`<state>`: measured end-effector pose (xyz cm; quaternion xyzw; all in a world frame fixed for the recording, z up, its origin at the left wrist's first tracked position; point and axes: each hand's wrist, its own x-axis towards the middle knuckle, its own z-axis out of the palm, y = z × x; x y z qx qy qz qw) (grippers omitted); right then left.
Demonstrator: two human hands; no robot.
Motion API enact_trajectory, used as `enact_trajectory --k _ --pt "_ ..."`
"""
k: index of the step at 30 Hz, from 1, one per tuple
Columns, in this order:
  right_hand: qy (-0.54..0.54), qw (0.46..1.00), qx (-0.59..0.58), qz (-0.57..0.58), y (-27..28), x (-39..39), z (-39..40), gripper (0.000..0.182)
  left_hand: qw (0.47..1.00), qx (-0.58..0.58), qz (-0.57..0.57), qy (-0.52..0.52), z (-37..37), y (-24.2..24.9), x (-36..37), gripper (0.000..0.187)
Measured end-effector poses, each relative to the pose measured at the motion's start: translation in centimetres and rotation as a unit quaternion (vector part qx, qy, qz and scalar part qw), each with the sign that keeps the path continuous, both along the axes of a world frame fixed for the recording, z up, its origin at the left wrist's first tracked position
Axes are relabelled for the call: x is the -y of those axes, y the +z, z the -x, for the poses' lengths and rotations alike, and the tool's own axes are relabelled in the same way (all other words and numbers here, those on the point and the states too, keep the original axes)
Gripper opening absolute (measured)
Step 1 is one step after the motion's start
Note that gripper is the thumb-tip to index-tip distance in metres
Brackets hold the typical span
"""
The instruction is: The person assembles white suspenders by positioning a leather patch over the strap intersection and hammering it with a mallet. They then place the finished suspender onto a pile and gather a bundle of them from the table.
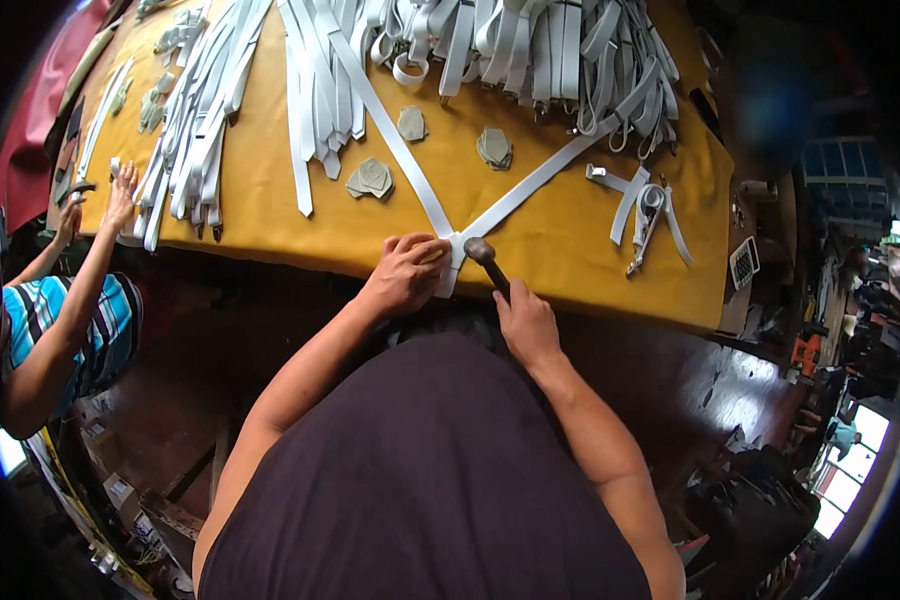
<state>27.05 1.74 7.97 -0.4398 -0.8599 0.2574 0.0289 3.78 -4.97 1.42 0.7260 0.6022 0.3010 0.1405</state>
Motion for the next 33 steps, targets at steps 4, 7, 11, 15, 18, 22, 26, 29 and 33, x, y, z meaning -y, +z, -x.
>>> enact_trajectory --k 4,7,11,15,18,22,26,29,33 --pt "-0.023 0.999 -0.039 -0.01 -2.3 1.2 -0.7 0.024 1.0 0.009 0.01 -0.009 -0.3 0.0 0.4 0.038" --pt "-0.003 1.0 -0.002 -0.006 -2.5 0.7 -1.2 0.023 1.0 -0.003 -0.002 -0.007 -0.3 -0.1 0.3 0.037" --pt "-0.036 0.997 -0.072 -0.013 -2.2 1.4 -0.9 0.022 1.0 0.003 0.004 -0.003 -0.2 -0.3 0.5 0.037" --pt "-0.033 0.998 -0.055 0.005 -3.2 0.9 -1.0 0.021 1.0 0.006 0.003 -0.005 -0.2 0.0 0.2 0.035" --pt "-0.015 0.999 -0.023 0.019 -1.6 1.1 -0.3 0.022 1.0 -0.004 0.007 -0.005 0.3 0.2 0.0 0.035" --pt "-0.077 0.991 -0.11 0.013 -3.2 1.9 -0.1 0.023 1.0 0.0 0.018 -0.009 0.0 0.4 0.2 0.036" --pt "-0.042 0.996 -0.074 0.016 -3.9 0.9 -0.4 0.023 1.0 0.01 0.013 -0.01 0.4 0.3 -0.1 0.036" --pt "-0.063 0.993 -0.094 0.024 -2.4 2.1 -0.2 0.023 1.0 0.005 0.004 -0.01 0.2 0.2 0.0 0.037" --pt "-0.067 0.994 -0.079 0.032 -4.3 1.8 -0.7 0.023 1.0 0.009 0.011 -0.011 0.1 0.1 0.2 0.037"
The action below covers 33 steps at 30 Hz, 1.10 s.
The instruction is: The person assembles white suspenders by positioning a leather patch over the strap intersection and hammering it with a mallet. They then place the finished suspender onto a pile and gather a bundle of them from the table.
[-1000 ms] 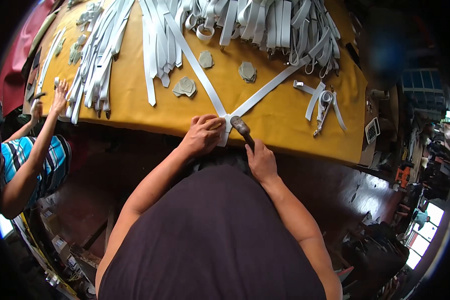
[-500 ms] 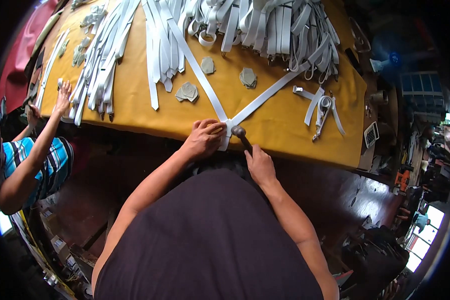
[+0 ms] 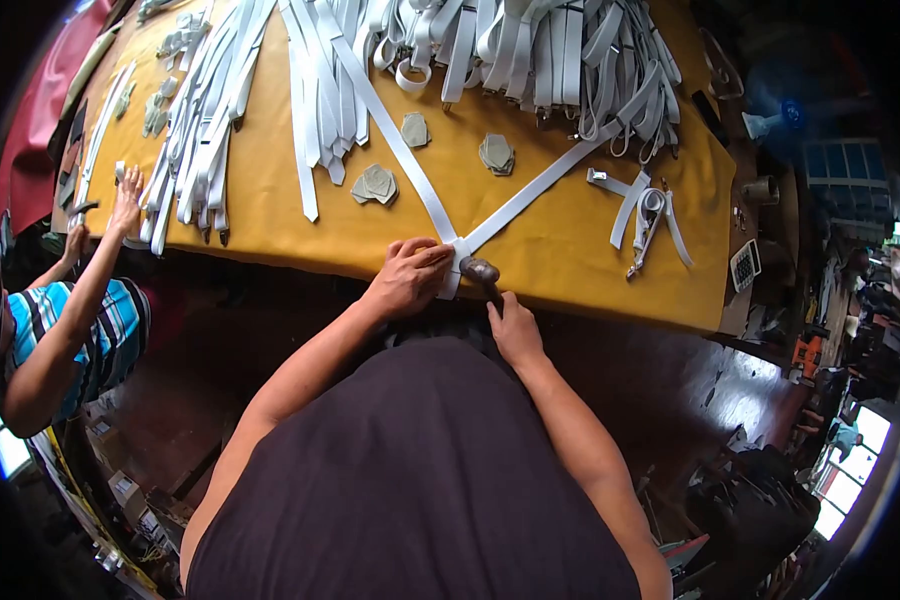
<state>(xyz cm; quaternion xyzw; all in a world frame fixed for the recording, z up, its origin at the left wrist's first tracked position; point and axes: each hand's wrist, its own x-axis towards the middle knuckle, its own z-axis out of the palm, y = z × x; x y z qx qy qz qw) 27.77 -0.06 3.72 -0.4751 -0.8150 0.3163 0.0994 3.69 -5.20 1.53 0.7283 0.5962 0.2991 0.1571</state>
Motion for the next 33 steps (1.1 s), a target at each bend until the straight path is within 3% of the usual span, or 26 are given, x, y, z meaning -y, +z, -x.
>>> enact_trajectory --k 3,7,9,10,13,17,21,25,28,33 --pt "0.046 0.999 0.02 -0.017 1.7 -0.8 0.4 0.023 1.0 -0.002 -0.01 0.001 0.5 -0.1 -0.6 0.037" --pt "-0.046 0.998 -0.051 0.008 3.3 -1.2 2.2 0.024 1.0 0.002 0.002 0.0 0.1 0.3 -0.2 0.035" --pt "0.0 0.999 -0.003 -0.034 1.5 -2.3 2.4 0.025 1.0 0.005 0.001 0.007 0.0 0.0 0.1 0.036" --pt "0.02 0.998 0.063 0.001 1.7 -3.0 2.9 0.026 1.0 0.006 -0.005 0.015 0.1 0.1 -0.1 0.036" --pt "0.052 0.995 0.083 -0.023 3.6 -4.6 3.2 0.025 1.0 0.027 0.004 0.016 0.2 0.1 0.0 0.038" --pt "-0.013 0.999 0.025 -0.03 5.0 -3.5 4.0 0.024 0.999 0.027 0.016 0.018 0.2 0.1 0.0 0.039" --pt "0.043 0.986 0.159 -0.017 4.0 -4.7 4.3 0.023 1.0 0.022 0.008 0.019 0.2 -0.1 -0.1 0.039" --pt "0.0 0.992 0.122 -0.036 6.4 -3.6 5.2 0.023 0.999 0.035 0.014 0.021 0.2 0.1 0.1 0.04" --pt "0.019 0.982 0.187 -0.014 4.4 -3.3 5.2 0.023 0.999 0.041 0.014 0.021 0.1 -0.2 0.3 0.041" --pt "-0.007 0.988 0.149 -0.05 5.4 -3.0 5.0 0.023 0.999 0.037 0.005 0.017 0.2 -0.2 0.3 0.042"
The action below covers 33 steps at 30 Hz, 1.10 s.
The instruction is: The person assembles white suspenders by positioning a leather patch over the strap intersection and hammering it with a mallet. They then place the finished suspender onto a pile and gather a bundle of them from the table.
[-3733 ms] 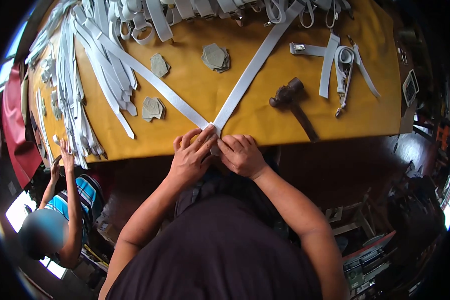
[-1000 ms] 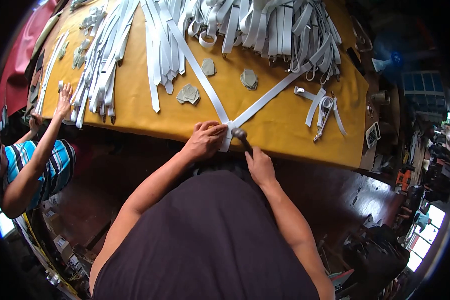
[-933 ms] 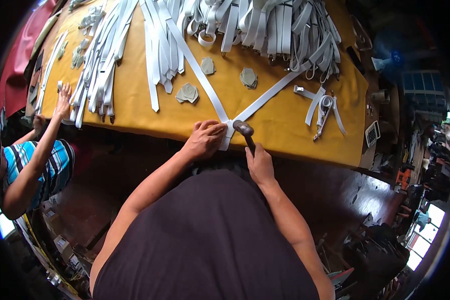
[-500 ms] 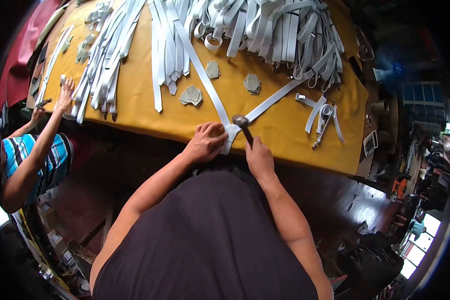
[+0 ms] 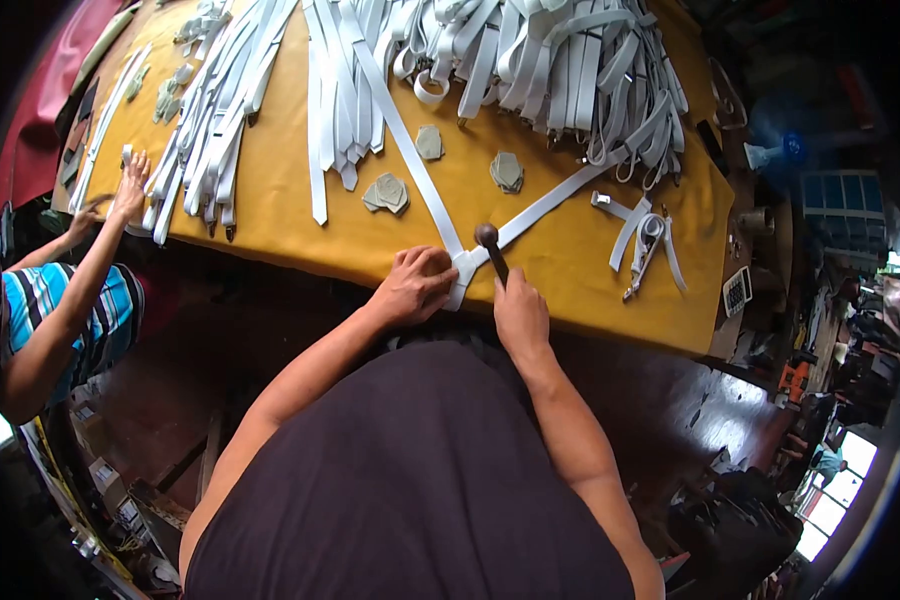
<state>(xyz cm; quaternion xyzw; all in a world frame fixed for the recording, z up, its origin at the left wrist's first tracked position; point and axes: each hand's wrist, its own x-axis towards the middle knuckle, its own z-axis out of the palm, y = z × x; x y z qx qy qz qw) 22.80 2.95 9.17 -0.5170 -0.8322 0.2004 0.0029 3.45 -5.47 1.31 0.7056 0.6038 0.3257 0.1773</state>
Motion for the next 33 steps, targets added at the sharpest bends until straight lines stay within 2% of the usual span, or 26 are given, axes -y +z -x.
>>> enact_trajectory --k 2,4,8,12,15,17,21,24,27,28,30,31,33 --pt "-0.019 0.999 -0.027 -0.009 -0.3 0.0 0.4 0.022 1.0 0.0 0.008 -0.002 0.1 0.1 -0.1 0.043" --pt "0.007 0.999 0.036 0.023 -1.2 0.4 0.4 0.022 1.0 0.002 0.006 -0.003 -0.1 0.1 -0.1 0.044" --pt "0.009 1.0 0.004 0.004 0.8 -0.3 0.9 0.022 1.0 0.001 0.003 -0.008 0.1 -0.1 -0.1 0.046" --pt "-0.022 1.0 -0.005 0.016 -0.8 0.7 0.5 0.021 1.0 0.012 0.002 -0.013 -0.2 -0.2 0.1 0.046" --pt "0.009 1.0 0.026 0.005 -0.7 -0.3 1.2 0.021 1.0 0.008 0.021 -0.014 0.1 0.5 -0.2 0.046" --pt "-0.029 0.999 -0.013 0.001 0.2 0.7 1.0 0.021 0.999 0.005 0.028 -0.015 -0.2 0.6 0.2 0.046" --pt "-0.028 1.0 -0.01 0.01 -2.0 0.7 0.2 0.023 1.0 -0.003 0.024 -0.015 0.1 0.5 -0.1 0.045" --pt "0.001 1.0 -0.029 0.01 -1.2 0.5 0.1 0.023 1.0 -0.002 0.018 -0.013 0.1 0.5 -0.2 0.043" --pt "-0.019 0.992 -0.127 -0.009 0.2 1.6 0.2 0.024 1.0 0.023 0.018 -0.003 0.4 -0.3 -0.6 0.04" --pt "-0.017 0.992 -0.125 -0.009 -0.1 1.9 0.2 0.024 1.0 0.025 0.018 -0.001 0.7 -0.3 -1.0 0.04" --pt "0.014 0.999 -0.032 0.019 -1.8 2.3 -0.1 0.024 0.993 0.091 0.076 -0.008 1.8 -0.4 -2.2 0.035" --pt "0.015 0.999 -0.02 0.02 -2.0 2.3 0.4 0.023 0.994 0.103 0.037 -0.014 2.1 -0.1 -2.8 0.029" --pt "0.026 0.999 -0.019 0.021 -1.1 1.9 0.0 0.023 0.992 0.115 0.03 -0.028 2.6 -0.9 -3.7 0.028"
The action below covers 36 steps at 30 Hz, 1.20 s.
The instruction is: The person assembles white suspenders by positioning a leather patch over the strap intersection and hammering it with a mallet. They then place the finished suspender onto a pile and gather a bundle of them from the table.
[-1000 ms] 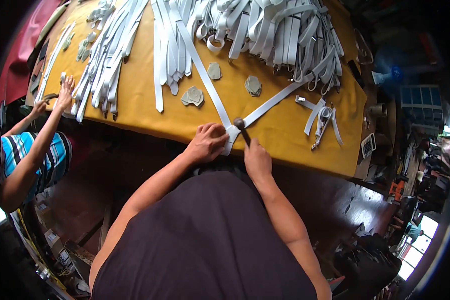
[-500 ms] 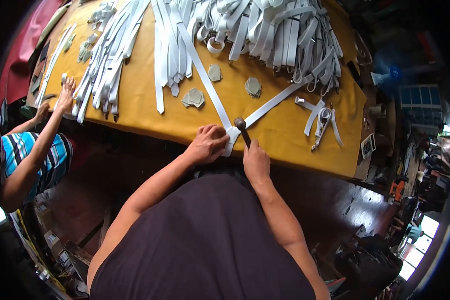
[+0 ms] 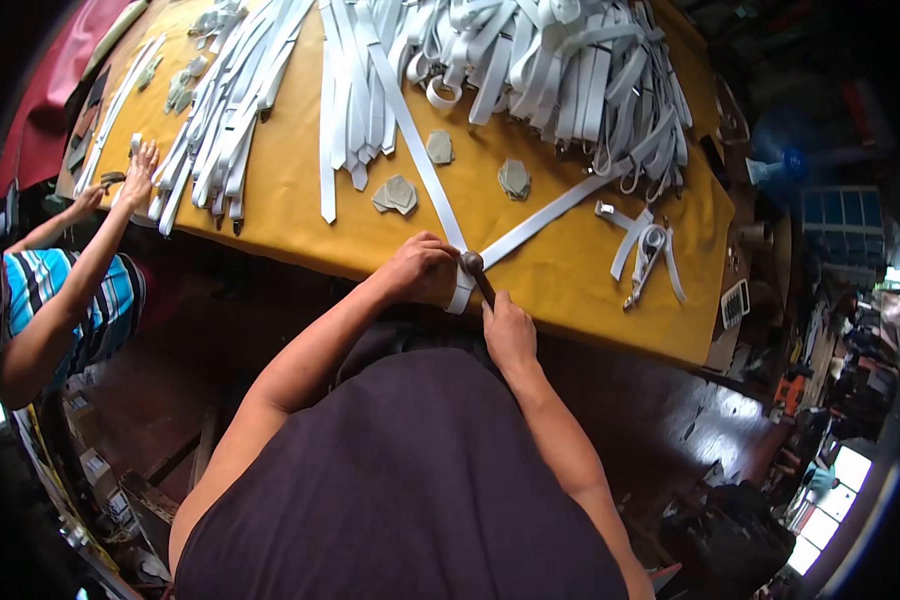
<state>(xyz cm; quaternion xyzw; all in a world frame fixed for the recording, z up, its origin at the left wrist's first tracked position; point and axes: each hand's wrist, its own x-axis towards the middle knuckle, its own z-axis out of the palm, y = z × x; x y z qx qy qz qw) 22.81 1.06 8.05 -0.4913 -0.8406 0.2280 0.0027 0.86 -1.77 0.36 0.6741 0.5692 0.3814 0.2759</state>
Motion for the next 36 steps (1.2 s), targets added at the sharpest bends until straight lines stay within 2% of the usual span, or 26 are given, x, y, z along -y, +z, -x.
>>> enact_trajectory --k 2,4,8,12,17,18,20,24,27,30,35,36 --pt "0.011 1.0 0.003 0.009 0.7 0.8 -0.1 0.023 1.0 0.015 0.001 -0.013 0.3 -0.6 0.1 0.026" --pt "-0.001 0.998 -0.058 -0.013 0.8 1.1 -0.3 0.024 0.999 0.024 0.003 -0.026 0.7 -0.8 -0.4 0.024" --pt "0.027 0.999 0.042 0.008 0.0 0.2 0.2 0.022 0.998 0.054 -0.005 -0.023 0.7 -0.3 -0.5 0.02" --pt "0.028 0.999 0.0 -0.024 0.7 0.4 0.3 0.021 0.998 0.05 -0.027 -0.014 0.6 -1.1 -0.3 0.016" --pt "0.063 0.997 0.042 -0.016 0.2 0.0 0.0 0.019 0.998 0.048 -0.044 -0.009 1.1 -0.7 -0.8 0.013" --pt "0.063 0.997 0.043 -0.015 0.6 0.5 -0.3 0.019 0.998 0.046 -0.039 -0.018 1.0 -0.8 -0.6 0.013" --pt "0.026 0.999 -0.034 -0.02 1.0 1.0 -0.4 0.019 0.998 0.043 -0.037 -0.017 1.4 -0.6 -0.8 0.012" --pt "0.046 0.998 0.033 0.006 -0.7 0.5 -1.0 0.02 0.997 0.057 -0.04 -0.024 0.7 -0.2 -0.2 0.011" --pt "0.037 0.999 0.004 -0.021 1.4 0.9 -0.3 0.02 0.997 0.054 -0.042 -0.029 0.8 -1.1 -0.3 0.011" --pt "0.025 0.999 -0.021 -0.033 -0.1 1.3 -1.1 0.02 0.997 0.051 -0.047 -0.024 1.0 -0.4 -0.5 0.012" --pt "0.032 0.999 0.025 -0.004 1.0 1.4 -1.3 0.019 0.998 0.038 -0.04 -0.015 0.7 -0.8 -0.2 0.011" --pt "0.005 1.0 -0.03 -0.009 0.6 1.8 -1.5 0.019 0.998 0.037 -0.04 -0.014 0.6 -1.1 -0.2 0.011"
